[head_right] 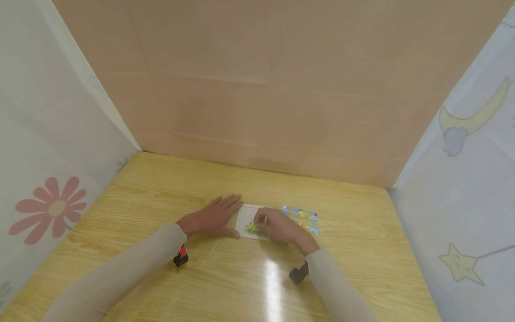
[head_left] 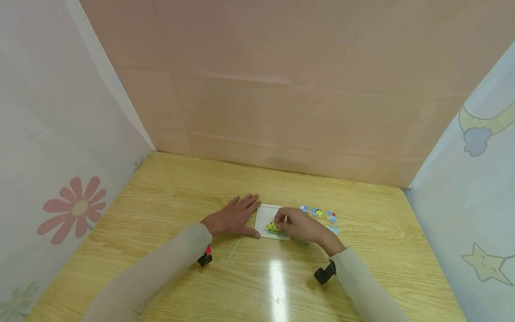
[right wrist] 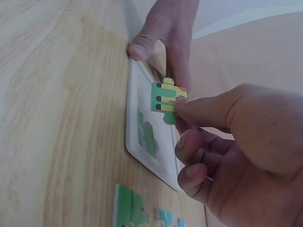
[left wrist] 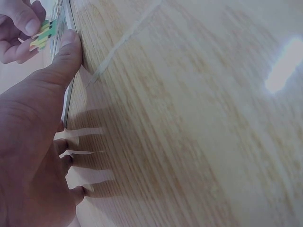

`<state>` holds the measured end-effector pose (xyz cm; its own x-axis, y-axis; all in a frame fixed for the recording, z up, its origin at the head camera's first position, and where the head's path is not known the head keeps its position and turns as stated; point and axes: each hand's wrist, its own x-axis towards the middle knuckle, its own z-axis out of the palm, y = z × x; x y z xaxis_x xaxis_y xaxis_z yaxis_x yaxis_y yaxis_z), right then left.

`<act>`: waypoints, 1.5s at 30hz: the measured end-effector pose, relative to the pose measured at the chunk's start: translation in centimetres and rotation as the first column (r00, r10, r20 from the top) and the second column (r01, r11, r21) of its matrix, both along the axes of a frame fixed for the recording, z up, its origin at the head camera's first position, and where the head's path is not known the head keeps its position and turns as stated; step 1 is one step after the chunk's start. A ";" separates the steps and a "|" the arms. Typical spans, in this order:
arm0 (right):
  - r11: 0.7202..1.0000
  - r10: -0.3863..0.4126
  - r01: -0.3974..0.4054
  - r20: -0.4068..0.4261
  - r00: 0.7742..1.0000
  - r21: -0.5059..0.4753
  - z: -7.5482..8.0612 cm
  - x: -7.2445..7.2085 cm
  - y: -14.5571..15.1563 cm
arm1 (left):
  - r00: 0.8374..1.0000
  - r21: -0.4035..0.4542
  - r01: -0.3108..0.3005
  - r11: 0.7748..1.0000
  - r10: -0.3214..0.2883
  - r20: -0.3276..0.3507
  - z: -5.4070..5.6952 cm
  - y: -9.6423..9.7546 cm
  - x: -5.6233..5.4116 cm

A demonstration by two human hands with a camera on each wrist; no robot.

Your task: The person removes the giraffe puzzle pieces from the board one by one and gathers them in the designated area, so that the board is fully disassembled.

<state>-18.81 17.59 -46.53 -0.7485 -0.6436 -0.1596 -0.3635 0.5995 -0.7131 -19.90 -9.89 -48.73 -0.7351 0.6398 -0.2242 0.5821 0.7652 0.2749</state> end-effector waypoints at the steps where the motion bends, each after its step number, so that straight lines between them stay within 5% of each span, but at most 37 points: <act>1: 1.000 -0.006 0.006 -0.002 1.000 0.001 0.1 0.0 0.1 | 1.000 0.000 0.000 1.000 0.000 0.001 0.0 0.0 0.0; 23: 0.992 -0.128 0.128 -0.072 0.989 -0.010 1.1 0.9 7.4 | 1.000 0.027 -0.007 1.000 0.007 0.016 -0.4 -0.1 -0.2; 45: 0.995 -0.095 0.095 -0.054 0.994 0.000 0.6 3.0 12.4 | 0.999 0.039 -0.008 0.999 0.007 0.032 -0.1 0.0 -0.2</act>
